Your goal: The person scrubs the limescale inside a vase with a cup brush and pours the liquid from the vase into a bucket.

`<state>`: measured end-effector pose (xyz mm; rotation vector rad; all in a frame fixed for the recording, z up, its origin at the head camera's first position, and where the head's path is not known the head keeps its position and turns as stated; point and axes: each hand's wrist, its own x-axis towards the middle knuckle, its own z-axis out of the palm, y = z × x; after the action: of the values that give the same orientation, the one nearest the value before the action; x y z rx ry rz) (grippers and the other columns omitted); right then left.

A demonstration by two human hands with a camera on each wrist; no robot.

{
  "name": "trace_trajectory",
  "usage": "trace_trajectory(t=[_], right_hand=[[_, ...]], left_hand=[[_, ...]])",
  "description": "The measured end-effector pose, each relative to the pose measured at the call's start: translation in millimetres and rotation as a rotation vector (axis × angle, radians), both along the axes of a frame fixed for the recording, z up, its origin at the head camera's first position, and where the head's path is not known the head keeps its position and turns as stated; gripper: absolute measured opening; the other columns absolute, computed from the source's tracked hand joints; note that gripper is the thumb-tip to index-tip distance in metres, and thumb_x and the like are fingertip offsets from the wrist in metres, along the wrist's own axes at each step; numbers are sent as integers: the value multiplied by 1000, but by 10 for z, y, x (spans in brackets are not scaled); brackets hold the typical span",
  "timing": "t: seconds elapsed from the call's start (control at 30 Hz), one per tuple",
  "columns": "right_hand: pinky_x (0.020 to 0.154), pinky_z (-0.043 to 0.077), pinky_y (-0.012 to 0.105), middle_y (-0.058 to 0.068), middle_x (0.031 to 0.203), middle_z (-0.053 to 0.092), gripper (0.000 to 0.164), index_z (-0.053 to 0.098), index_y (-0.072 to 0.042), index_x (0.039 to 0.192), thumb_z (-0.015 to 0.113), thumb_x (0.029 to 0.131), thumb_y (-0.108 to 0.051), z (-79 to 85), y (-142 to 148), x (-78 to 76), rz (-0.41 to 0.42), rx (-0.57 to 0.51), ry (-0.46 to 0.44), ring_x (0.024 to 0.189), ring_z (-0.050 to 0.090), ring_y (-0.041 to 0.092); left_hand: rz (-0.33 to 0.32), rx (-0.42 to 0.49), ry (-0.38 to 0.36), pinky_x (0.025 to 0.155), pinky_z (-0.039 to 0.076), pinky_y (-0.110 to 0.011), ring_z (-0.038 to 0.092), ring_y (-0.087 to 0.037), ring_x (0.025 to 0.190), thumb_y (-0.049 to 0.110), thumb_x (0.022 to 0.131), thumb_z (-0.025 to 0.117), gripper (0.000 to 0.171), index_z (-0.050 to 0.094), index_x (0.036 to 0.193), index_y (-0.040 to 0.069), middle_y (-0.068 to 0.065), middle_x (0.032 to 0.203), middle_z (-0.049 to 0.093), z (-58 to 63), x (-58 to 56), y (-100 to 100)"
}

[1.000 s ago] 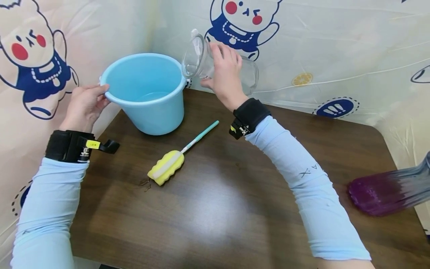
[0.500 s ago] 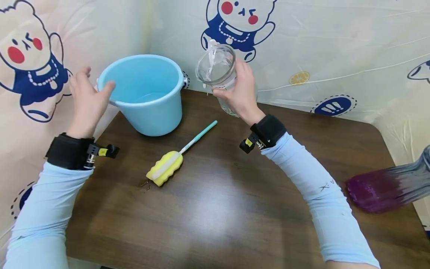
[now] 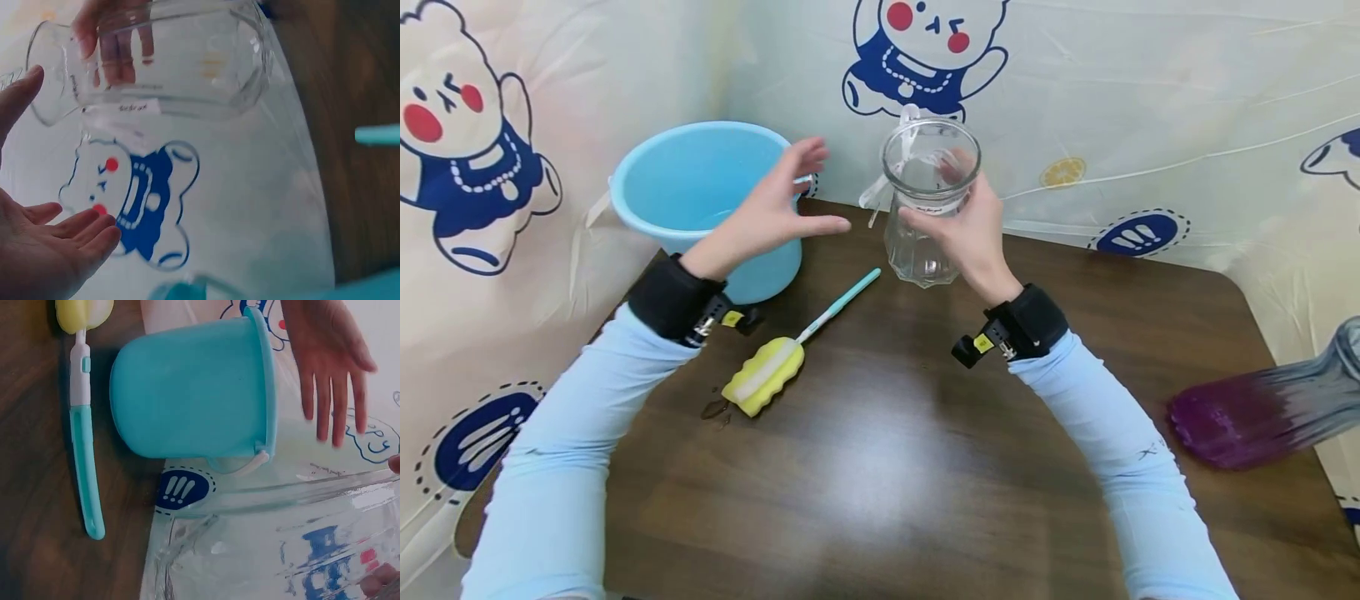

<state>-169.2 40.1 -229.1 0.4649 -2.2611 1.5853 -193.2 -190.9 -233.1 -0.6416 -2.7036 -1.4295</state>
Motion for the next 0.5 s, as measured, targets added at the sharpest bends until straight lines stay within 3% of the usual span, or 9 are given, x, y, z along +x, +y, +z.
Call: trace_trajectory(t=[0.33, 0.5], right_hand=[[91, 39, 24, 20, 119, 53, 66, 44, 6, 123, 77, 67, -3, -119, 240, 48, -38, -73, -32, 111, 50, 27], [92, 39, 25, 20, 118, 52, 64, 45, 6, 122, 76, 66, -3, -150, 371, 34, -84, -97, -36, 110, 49, 26]], left_hand=[[-296, 31, -59, 104, 29, -33, 32, -23, 129, 16, 76, 73, 88, 15, 142, 5, -13, 142, 30, -192, -322, 729], [-344, 21, -50, 102, 31, -32, 34, -20, 127, 18, 75, 74, 85, 20, 141, 7, -11, 139, 34, -267, -402, 982]])
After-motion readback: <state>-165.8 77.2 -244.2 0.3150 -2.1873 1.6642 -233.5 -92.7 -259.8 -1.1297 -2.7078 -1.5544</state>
